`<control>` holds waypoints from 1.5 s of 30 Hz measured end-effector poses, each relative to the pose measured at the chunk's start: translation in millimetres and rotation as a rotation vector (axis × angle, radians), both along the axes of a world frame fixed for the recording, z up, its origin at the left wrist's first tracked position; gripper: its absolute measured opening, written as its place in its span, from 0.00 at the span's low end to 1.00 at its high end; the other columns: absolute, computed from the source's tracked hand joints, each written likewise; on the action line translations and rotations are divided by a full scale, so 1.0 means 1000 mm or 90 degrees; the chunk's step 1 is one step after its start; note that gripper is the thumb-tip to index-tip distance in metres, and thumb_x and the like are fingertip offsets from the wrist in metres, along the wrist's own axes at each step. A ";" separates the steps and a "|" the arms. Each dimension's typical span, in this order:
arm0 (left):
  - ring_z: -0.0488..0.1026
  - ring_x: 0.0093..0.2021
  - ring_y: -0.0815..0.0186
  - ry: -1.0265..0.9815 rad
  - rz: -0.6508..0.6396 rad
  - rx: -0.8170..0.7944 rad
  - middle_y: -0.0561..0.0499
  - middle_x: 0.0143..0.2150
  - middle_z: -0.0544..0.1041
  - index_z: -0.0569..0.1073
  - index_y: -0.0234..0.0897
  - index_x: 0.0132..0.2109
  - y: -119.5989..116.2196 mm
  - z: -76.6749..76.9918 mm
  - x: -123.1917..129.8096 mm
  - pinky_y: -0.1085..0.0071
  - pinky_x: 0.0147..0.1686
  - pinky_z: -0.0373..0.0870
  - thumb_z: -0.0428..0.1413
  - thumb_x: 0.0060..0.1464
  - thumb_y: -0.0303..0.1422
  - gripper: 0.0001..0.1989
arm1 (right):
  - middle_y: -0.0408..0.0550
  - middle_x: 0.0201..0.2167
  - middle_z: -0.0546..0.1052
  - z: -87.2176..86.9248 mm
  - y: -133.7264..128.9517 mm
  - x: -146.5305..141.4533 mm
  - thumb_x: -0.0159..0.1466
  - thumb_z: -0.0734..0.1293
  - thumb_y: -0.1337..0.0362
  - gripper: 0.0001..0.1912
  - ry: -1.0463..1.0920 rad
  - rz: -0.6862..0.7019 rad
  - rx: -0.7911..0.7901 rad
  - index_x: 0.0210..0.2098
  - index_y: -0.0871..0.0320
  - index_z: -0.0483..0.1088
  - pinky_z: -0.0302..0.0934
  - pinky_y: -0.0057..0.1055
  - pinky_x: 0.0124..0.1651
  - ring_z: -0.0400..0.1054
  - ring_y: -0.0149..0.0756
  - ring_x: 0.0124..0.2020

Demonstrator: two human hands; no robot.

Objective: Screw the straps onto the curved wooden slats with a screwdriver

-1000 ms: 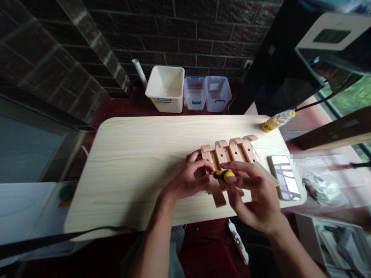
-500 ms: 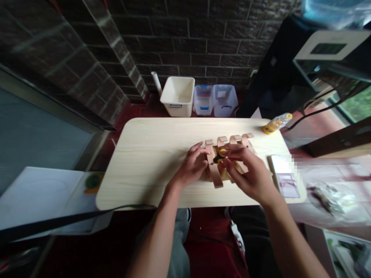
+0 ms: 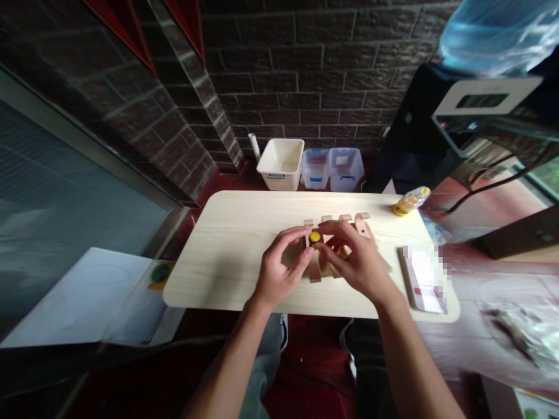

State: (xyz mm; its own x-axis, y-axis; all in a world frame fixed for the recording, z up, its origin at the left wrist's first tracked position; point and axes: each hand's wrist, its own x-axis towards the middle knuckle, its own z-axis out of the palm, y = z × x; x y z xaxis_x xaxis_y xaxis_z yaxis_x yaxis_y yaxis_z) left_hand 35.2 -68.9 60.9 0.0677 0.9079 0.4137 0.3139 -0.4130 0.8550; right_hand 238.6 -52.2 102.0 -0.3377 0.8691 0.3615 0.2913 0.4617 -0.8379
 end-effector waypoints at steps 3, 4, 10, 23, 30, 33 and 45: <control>0.79 0.61 0.57 0.005 0.019 0.037 0.43 0.57 0.81 0.78 0.41 0.53 0.009 0.010 0.006 0.56 0.64 0.78 0.60 0.70 0.39 0.10 | 0.52 0.51 0.84 -0.001 0.003 0.000 0.73 0.71 0.62 0.12 0.023 0.009 -0.026 0.55 0.55 0.76 0.76 0.30 0.42 0.80 0.34 0.40; 0.79 0.60 0.57 0.004 0.024 0.043 0.43 0.56 0.81 0.78 0.41 0.52 0.011 0.011 0.007 0.56 0.63 0.78 0.60 0.70 0.39 0.09 | 0.51 0.50 0.84 -0.001 0.004 -0.001 0.73 0.71 0.62 0.12 0.029 0.011 -0.034 0.55 0.55 0.76 0.76 0.30 0.42 0.81 0.34 0.40; 0.78 0.62 0.56 -0.031 0.016 0.061 0.43 0.57 0.80 0.78 0.42 0.55 0.013 0.000 0.004 0.56 0.64 0.77 0.58 0.71 0.37 0.10 | 0.49 0.48 0.83 -0.003 0.005 -0.002 0.74 0.71 0.64 0.13 0.033 0.029 -0.038 0.57 0.53 0.77 0.74 0.29 0.40 0.79 0.33 0.40; 0.82 0.53 0.60 -0.210 0.074 -0.033 0.43 0.51 0.84 0.80 0.38 0.50 0.022 -0.008 0.022 0.64 0.57 0.79 0.55 0.73 0.47 0.17 | 0.50 0.51 0.82 -0.008 0.010 -0.001 0.76 0.67 0.63 0.14 0.024 0.018 0.009 0.59 0.51 0.77 0.74 0.34 0.46 0.78 0.34 0.40; 0.83 0.51 0.58 -0.215 0.112 -0.087 0.41 0.49 0.85 0.80 0.37 0.47 0.019 -0.006 0.022 0.64 0.52 0.80 0.55 0.71 0.52 0.22 | 0.51 0.49 0.82 -0.007 0.005 0.003 0.76 0.66 0.62 0.14 0.010 0.013 0.014 0.59 0.52 0.77 0.74 0.35 0.46 0.78 0.36 0.40; 0.84 0.49 0.59 -0.198 0.135 -0.078 0.41 0.49 0.85 0.80 0.36 0.47 0.013 0.005 0.006 0.64 0.49 0.80 0.56 0.70 0.52 0.22 | 0.51 0.48 0.82 -0.008 0.002 0.006 0.75 0.66 0.63 0.14 0.004 0.007 0.015 0.58 0.52 0.77 0.74 0.35 0.45 0.78 0.36 0.39; 0.81 0.53 0.58 -0.102 0.231 -0.014 0.40 0.55 0.82 0.81 0.38 0.50 -0.028 0.080 -0.063 0.63 0.53 0.78 0.55 0.71 0.53 0.23 | 0.51 0.48 0.84 -0.017 0.001 0.010 0.75 0.65 0.62 0.13 0.029 0.015 -0.002 0.56 0.51 0.76 0.74 0.38 0.44 0.79 0.40 0.40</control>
